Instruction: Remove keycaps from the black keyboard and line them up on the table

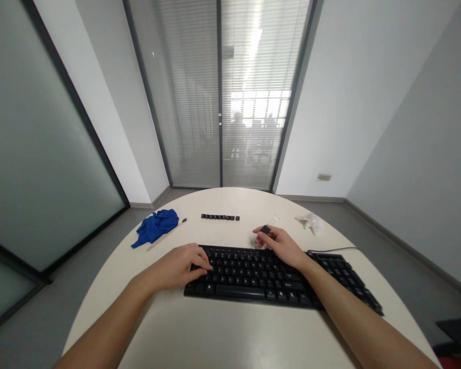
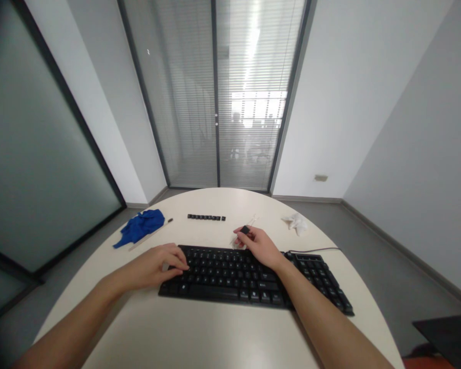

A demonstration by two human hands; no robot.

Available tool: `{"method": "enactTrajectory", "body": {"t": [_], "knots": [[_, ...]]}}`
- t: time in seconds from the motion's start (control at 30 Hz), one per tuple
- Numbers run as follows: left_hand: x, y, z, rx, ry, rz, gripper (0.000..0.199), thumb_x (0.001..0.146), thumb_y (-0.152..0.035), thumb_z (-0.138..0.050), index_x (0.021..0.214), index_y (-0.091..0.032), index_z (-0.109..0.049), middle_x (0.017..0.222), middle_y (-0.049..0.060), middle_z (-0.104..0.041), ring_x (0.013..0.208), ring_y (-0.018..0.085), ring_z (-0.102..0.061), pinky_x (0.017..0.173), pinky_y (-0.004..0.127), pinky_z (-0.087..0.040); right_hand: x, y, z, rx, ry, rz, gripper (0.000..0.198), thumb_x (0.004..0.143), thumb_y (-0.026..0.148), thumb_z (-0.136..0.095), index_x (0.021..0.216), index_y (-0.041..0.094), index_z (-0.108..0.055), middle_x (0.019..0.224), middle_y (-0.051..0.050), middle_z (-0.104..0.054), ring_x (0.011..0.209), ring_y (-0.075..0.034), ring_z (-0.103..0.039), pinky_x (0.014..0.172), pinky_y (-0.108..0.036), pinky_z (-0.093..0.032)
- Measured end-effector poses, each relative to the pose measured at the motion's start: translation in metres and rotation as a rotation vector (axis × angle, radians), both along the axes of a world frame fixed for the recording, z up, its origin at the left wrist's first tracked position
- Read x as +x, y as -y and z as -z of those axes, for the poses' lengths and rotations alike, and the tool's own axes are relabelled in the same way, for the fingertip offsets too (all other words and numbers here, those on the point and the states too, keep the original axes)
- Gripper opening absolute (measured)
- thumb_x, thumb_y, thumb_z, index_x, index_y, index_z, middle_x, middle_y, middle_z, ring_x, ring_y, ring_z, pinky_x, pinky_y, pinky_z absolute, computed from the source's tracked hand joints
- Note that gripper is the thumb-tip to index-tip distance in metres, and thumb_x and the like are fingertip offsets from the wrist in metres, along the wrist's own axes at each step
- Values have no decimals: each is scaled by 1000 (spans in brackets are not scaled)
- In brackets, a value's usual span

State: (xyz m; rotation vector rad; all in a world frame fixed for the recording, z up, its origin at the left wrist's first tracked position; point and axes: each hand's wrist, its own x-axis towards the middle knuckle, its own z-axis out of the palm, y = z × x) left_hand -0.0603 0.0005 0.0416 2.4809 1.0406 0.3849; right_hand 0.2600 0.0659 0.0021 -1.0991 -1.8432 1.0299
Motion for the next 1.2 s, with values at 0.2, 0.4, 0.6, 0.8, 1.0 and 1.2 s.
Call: {"method": "enactTrajectory", "body": {"t": [0.2, 0.4, 0.6, 0.8, 1.0, 1.2], "knots": [[0, -2, 3, 1, -19, -127, 15, 84, -33, -64, 93, -25, -72, 94, 2, -71, 90, 19, -62, 82, 29, -45, 0, 0, 0, -7, -4, 0, 40, 89, 51, -53, 106, 16, -64, 83, -5, -71, 74, -18, -64, 68, -30, -50], [-4, -3, 4, -18, -54, -204, 18, 77, -36, -71, 90, -24, -72, 91, 2, -69, 85, 19, -61, 78, 28, -45, 0, -1, 2, -6, -7, 0, 41, 89, 51, -53, 106, 15, -63, 83, -6, -71, 73, -18, -64, 68, -30, -49], [-9, -5, 5, -12, -5, -142, 19, 79, -35, -70, 94, -25, -72, 95, 3, -70, 90, 19, -62, 84, 29, -45, 0, -1, 3, -11, -7, -2, 41, 89, 51, -53, 107, 16, -63, 83, -5, -70, 74, -18, -64, 68, -30, -49], [-5, -4, 5, -5, -15, -104, 12, 81, -33, -68, 90, -27, -75, 101, 1, -67, 93, 18, -62, 84, 28, -45, 0, 0, 1, -10, -10, 0, 41, 88, 52, -53, 106, 16, -64, 83, -5, -70, 74, -18, -65, 69, -30, -49], [-4, -1, 1, 31, -65, -93, 14, 82, -30, -68, 95, -28, -74, 102, 1, -66, 95, 19, -61, 84, 27, -45, -1, 1, -1, -8, -8, 0, 41, 89, 51, -54, 106, 16, -64, 83, -6, -71, 74, -18, -64, 69, -31, -49], [-5, -1, 0, 65, -113, -70, 17, 87, -34, -63, 98, -28, -74, 102, 2, -68, 94, 19, -62, 82, 27, -45, -1, 3, -3, -2, 5, 5, 40, 89, 51, -53, 105, 16, -64, 82, -5, -71, 75, -18, -65, 72, -31, -49]]}}
